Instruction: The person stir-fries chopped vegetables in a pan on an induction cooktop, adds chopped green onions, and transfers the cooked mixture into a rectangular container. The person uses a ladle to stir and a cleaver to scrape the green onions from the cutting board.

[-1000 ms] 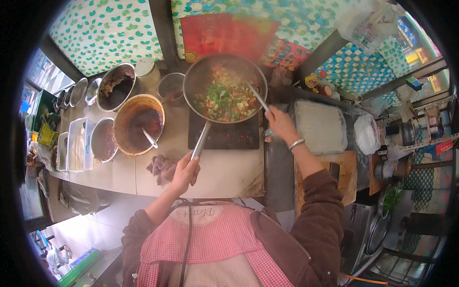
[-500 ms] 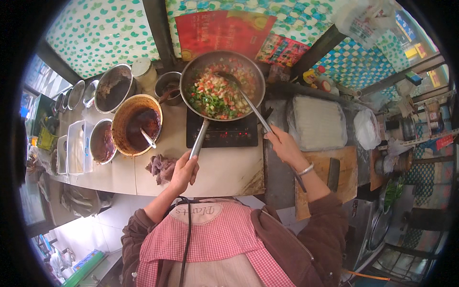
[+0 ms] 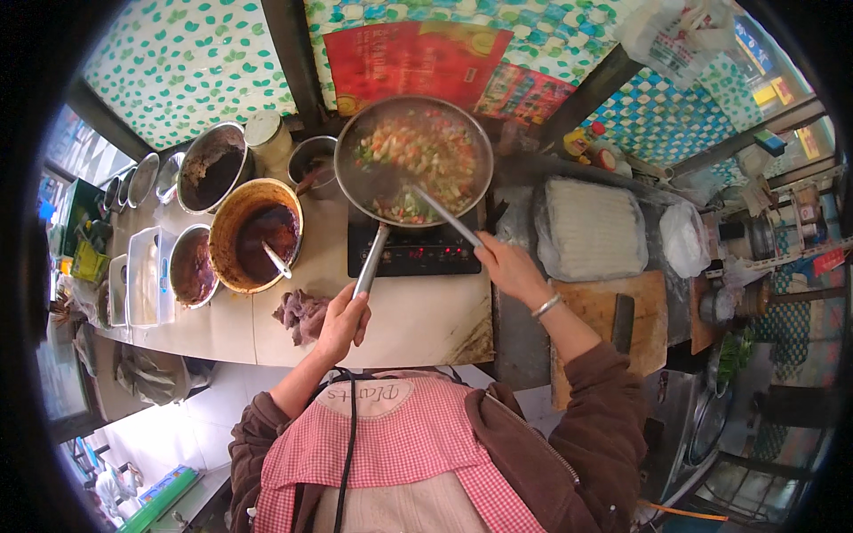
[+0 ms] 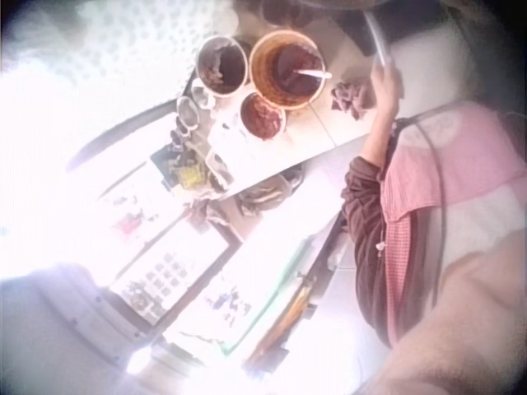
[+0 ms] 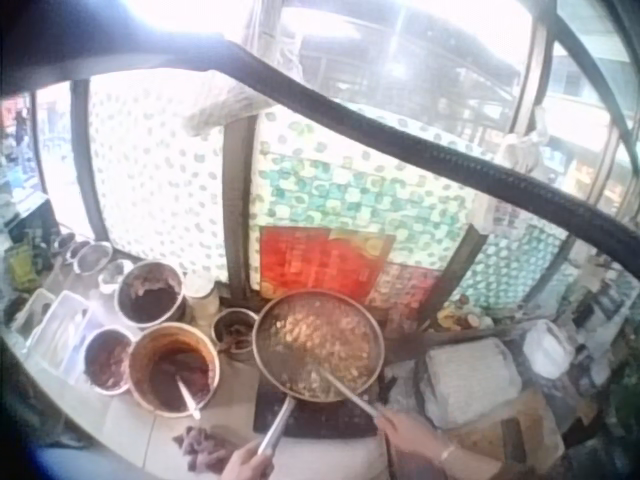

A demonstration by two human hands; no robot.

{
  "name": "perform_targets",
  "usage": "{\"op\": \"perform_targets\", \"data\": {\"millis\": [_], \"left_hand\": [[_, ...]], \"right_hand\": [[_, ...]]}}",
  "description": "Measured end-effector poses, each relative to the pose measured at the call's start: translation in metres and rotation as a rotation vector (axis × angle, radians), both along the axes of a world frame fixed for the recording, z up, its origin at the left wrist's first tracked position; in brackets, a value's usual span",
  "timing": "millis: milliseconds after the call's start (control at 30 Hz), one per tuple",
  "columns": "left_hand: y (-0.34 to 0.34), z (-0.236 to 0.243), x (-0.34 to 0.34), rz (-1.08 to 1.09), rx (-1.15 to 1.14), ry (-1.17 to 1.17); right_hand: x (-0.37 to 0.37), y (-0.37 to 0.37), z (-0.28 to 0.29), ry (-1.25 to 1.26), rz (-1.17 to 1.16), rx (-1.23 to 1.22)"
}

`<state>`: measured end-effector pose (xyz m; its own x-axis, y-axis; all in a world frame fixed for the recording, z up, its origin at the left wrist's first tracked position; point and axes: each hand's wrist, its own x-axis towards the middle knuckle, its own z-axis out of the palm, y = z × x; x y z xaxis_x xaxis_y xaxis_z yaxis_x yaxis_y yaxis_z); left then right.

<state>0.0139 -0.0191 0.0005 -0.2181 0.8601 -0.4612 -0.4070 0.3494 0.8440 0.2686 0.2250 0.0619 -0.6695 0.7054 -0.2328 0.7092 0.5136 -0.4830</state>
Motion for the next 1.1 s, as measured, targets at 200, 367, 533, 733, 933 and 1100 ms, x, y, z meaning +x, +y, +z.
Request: {"op": "perform_targets", "data": {"millis": [200,367,533,733,933,1100], "left_hand": [[-0.001,0.001,0.0,0.022,-0.027,-0.005],[0.002,0.002,0.004,0.014,-0.013,-0.011],[0.001,0.006,-0.001,-0.037,-0.058,0.034],[-0.02,0.016,-0.03,-0.227,-0.025,0.816],[-0.056,0.049,-0.124,0.159,0.102,0.699],[-0.093,0.035,-0.286,0.582,0.108,0.637]], "right_hand": [[0.033,0.014,0.056,0.091,-0.056,-0.263],[0.079,0.013,0.064,-0.057,0.058,-0.124],[0.039,0.029,0.033,0.098,0.008,-0.053],[-0.003,0.065,0.015,0.298,-0.052,0.096],[-0.007,0.003,-0.004,0.089,-0.11,0.104],[-0.001,-0.025,-0.041,0.021,-0.161,0.206]]}}
